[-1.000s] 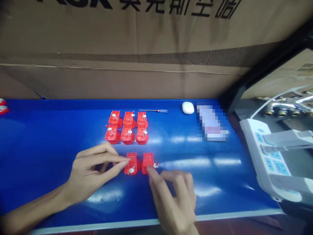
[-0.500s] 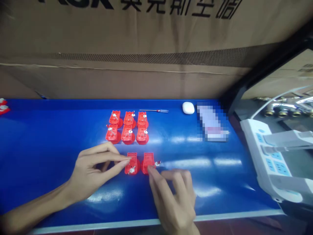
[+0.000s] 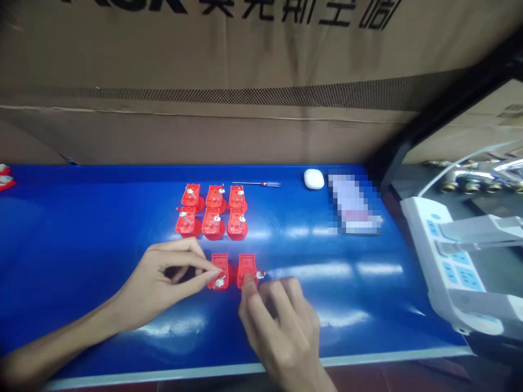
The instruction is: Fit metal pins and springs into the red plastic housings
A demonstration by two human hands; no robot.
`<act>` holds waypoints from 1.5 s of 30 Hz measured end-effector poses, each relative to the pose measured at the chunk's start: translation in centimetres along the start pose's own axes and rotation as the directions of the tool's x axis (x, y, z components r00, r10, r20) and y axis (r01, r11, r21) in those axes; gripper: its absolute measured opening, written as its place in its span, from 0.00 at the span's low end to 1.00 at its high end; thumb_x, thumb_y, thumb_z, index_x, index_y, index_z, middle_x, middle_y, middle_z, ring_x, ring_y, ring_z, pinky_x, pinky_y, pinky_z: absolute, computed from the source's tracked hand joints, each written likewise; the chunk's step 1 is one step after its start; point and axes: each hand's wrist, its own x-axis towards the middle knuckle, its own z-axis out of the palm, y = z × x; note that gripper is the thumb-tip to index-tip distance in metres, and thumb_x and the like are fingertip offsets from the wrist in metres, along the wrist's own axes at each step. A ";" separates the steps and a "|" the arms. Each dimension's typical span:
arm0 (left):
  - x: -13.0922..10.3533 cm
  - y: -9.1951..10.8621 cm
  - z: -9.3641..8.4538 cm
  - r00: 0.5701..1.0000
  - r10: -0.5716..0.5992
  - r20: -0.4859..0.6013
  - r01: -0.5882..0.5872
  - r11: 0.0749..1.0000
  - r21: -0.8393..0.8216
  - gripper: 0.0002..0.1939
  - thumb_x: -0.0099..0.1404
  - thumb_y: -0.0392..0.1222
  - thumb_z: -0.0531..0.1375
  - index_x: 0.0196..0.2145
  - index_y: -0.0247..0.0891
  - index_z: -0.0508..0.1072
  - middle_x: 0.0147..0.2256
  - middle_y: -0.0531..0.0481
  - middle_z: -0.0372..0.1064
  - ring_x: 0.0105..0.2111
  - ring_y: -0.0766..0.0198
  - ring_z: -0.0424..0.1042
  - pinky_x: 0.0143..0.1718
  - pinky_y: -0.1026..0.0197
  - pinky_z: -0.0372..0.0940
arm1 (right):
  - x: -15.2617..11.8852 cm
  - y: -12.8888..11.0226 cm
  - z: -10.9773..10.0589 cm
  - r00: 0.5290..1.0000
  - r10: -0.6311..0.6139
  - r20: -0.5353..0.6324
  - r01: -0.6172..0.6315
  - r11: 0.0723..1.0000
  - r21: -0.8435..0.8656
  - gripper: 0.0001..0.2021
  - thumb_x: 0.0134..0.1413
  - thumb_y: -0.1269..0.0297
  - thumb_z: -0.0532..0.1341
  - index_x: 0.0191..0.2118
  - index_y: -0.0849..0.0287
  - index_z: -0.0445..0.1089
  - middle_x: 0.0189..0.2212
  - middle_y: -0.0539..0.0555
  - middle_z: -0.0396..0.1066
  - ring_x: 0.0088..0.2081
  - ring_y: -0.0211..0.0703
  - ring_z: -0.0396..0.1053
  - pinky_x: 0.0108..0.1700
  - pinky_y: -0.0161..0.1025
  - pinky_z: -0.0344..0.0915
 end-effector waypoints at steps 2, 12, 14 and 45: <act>0.1 0.0 -0.1 1.000 -0.017 0.012 0.017 1.000 -0.016 0.06 0.71 0.38 0.71 0.35 0.43 0.88 0.30 0.54 0.76 0.23 0.71 0.60 0.24 0.66 0.56 | 0.1 0.0 0.0 1.000 0.000 -0.003 0.000 1.000 0.002 0.16 0.60 0.79 0.72 0.52 0.63 0.78 0.31 0.53 0.74 0.35 0.43 0.68 0.37 0.40 0.68; 0.0 -0.3 0.0 0.999 -0.027 0.026 0.027 1.000 -0.003 0.07 0.73 0.42 0.70 0.35 0.43 0.88 0.30 0.53 0.75 0.24 0.70 0.59 0.25 0.65 0.56 | 0.4 -0.5 0.2 0.999 0.047 -0.010 -0.047 0.999 -0.005 0.12 0.61 0.78 0.72 0.48 0.60 0.78 0.30 0.51 0.73 0.33 0.42 0.66 0.35 0.40 0.65; 0.0 -0.4 -0.1 1.000 -0.017 0.026 0.017 1.000 0.003 0.06 0.73 0.41 0.70 0.37 0.44 0.88 0.31 0.53 0.76 0.24 0.70 0.60 0.25 0.65 0.57 | 0.3 -0.3 0.2 0.999 0.035 -0.001 -0.035 0.999 -0.002 0.13 0.61 0.78 0.72 0.49 0.60 0.78 0.29 0.51 0.73 0.33 0.42 0.66 0.35 0.39 0.64; -0.3 -0.3 -0.1 0.907 0.420 -0.023 -0.403 0.883 0.240 0.07 0.66 0.32 0.72 0.41 0.42 0.86 0.38 0.50 0.75 0.24 0.71 0.62 0.24 0.63 0.60 | 0.0 -0.5 -0.1 0.998 0.059 0.010 -0.060 0.997 0.041 0.17 0.63 0.78 0.71 0.56 0.63 0.77 0.30 0.52 0.74 0.33 0.43 0.65 0.36 0.41 0.66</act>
